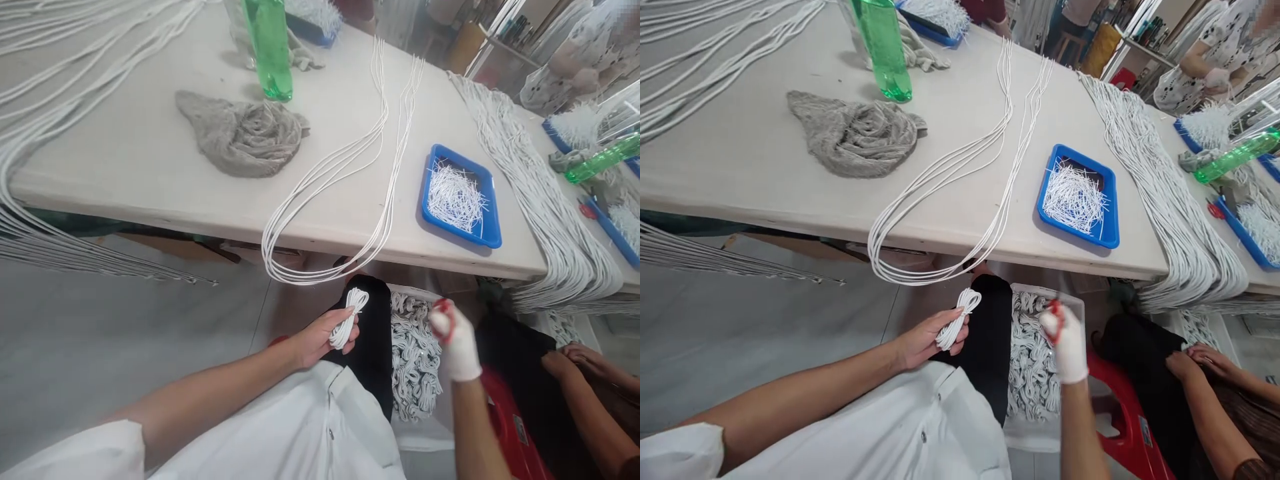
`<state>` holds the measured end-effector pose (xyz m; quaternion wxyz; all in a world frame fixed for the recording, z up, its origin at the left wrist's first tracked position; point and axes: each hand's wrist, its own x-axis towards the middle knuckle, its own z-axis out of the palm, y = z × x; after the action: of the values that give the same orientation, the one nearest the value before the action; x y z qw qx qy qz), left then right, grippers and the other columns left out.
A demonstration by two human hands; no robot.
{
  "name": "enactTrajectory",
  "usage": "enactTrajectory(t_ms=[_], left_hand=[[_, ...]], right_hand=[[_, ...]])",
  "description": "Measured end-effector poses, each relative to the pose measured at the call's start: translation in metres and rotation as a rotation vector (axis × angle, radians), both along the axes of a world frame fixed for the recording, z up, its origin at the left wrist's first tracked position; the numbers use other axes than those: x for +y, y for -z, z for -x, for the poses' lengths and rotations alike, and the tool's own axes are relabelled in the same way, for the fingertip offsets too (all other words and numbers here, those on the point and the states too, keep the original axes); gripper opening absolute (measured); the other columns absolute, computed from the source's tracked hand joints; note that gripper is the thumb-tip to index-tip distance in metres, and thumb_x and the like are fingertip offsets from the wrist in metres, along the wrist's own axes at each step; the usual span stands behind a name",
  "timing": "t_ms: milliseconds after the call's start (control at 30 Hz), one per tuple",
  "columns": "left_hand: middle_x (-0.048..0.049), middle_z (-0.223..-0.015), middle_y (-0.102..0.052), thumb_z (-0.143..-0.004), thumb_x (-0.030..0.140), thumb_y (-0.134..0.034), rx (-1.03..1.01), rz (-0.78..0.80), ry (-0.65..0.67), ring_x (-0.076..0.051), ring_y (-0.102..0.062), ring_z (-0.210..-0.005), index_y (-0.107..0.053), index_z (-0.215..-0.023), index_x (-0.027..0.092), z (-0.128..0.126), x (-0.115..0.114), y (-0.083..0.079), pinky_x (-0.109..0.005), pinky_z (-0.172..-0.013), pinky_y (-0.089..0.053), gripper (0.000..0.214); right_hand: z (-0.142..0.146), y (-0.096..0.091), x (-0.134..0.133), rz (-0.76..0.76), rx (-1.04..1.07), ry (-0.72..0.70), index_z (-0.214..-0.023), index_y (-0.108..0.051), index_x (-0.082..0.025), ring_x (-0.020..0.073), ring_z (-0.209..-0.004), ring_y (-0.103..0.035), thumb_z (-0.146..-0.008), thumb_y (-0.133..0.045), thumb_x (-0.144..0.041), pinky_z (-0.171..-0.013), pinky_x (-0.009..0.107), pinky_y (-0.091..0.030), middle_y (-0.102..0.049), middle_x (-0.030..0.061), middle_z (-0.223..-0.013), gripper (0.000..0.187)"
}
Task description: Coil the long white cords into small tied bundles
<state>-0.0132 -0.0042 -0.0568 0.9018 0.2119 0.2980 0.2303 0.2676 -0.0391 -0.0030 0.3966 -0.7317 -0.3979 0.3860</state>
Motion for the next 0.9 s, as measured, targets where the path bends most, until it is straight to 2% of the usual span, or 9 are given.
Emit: enactTrajectory(t_ms=[67,133,233,333,600,900], left_hand=[[-0.0007,-0.065,-0.056,-0.088,0.048,-0.051,-0.007,0.012,-0.002,-0.011,-0.052,-0.049,-0.053,-0.087,0.015,-0.002,-0.001,0.001,-0.025,-0.052,-0.035,0.033],[-0.0007,-0.065,-0.056,-0.087,0.047,-0.053,-0.010,0.023,-0.008,-0.011,-0.052,-0.051,-0.054,-0.086,0.015,-0.004,-0.004,0.000,-0.026,-0.053,-0.037,0.032],[-0.0014,-0.067,-0.057,-0.086,0.046,-0.056,0.013,0.029,-0.030,-0.012,-0.052,-0.054,-0.054,-0.086,0.015,-0.005,-0.008,-0.001,-0.025,-0.053,-0.038,0.031],[-0.0018,-0.069,-0.058,-0.084,0.046,-0.058,0.047,0.029,-0.056,-0.011,-0.052,-0.054,-0.055,-0.086,0.015,-0.003,-0.012,-0.001,-0.024,-0.051,-0.038,0.031],[-0.0016,-0.064,-0.058,-0.082,0.048,-0.059,0.083,0.025,-0.098,-0.011,-0.049,-0.050,-0.056,-0.085,0.014,0.002,-0.019,0.002,-0.023,-0.048,-0.036,0.034],[-0.0007,-0.058,-0.056,-0.085,0.048,-0.055,0.105,-0.009,-0.024,-0.010,-0.046,-0.046,-0.054,-0.079,0.015,0.002,-0.024,0.004,-0.022,-0.045,-0.031,0.033]], right_hand=[[0.056,0.021,-0.030,0.099,0.060,-0.163,-0.082,-0.060,-0.020,0.0157,-0.059,-0.047,-0.072,-0.065,-0.028,-0.055,0.028,-0.038,-0.057,0.0011,-0.070,0.014],[0.097,0.032,-0.047,0.123,0.136,-0.287,-0.082,-0.058,-0.021,0.0145,-0.062,-0.046,-0.073,-0.060,-0.022,-0.057,0.027,-0.039,-0.057,-0.0002,-0.073,0.009],[0.125,0.034,-0.053,0.129,0.204,-0.409,-0.078,-0.053,-0.021,0.0129,-0.062,-0.043,-0.073,-0.055,-0.016,-0.059,0.025,-0.037,-0.053,-0.0030,-0.071,0.007],[0.127,0.034,-0.050,0.158,0.195,-0.443,-0.080,-0.052,-0.020,0.0124,-0.062,-0.040,-0.072,-0.054,-0.015,-0.058,0.025,-0.036,-0.051,-0.0043,-0.069,0.010],[0.130,0.038,-0.052,0.213,0.234,-0.430,-0.080,-0.052,-0.020,0.0116,-0.061,-0.038,-0.072,-0.052,-0.015,-0.057,0.024,-0.033,-0.048,-0.0050,-0.068,0.009],[0.132,0.030,-0.049,0.240,0.305,-0.403,-0.076,-0.051,-0.019,0.0118,-0.062,-0.037,-0.072,-0.052,-0.015,-0.057,0.024,-0.033,-0.048,-0.0045,-0.069,0.006]])
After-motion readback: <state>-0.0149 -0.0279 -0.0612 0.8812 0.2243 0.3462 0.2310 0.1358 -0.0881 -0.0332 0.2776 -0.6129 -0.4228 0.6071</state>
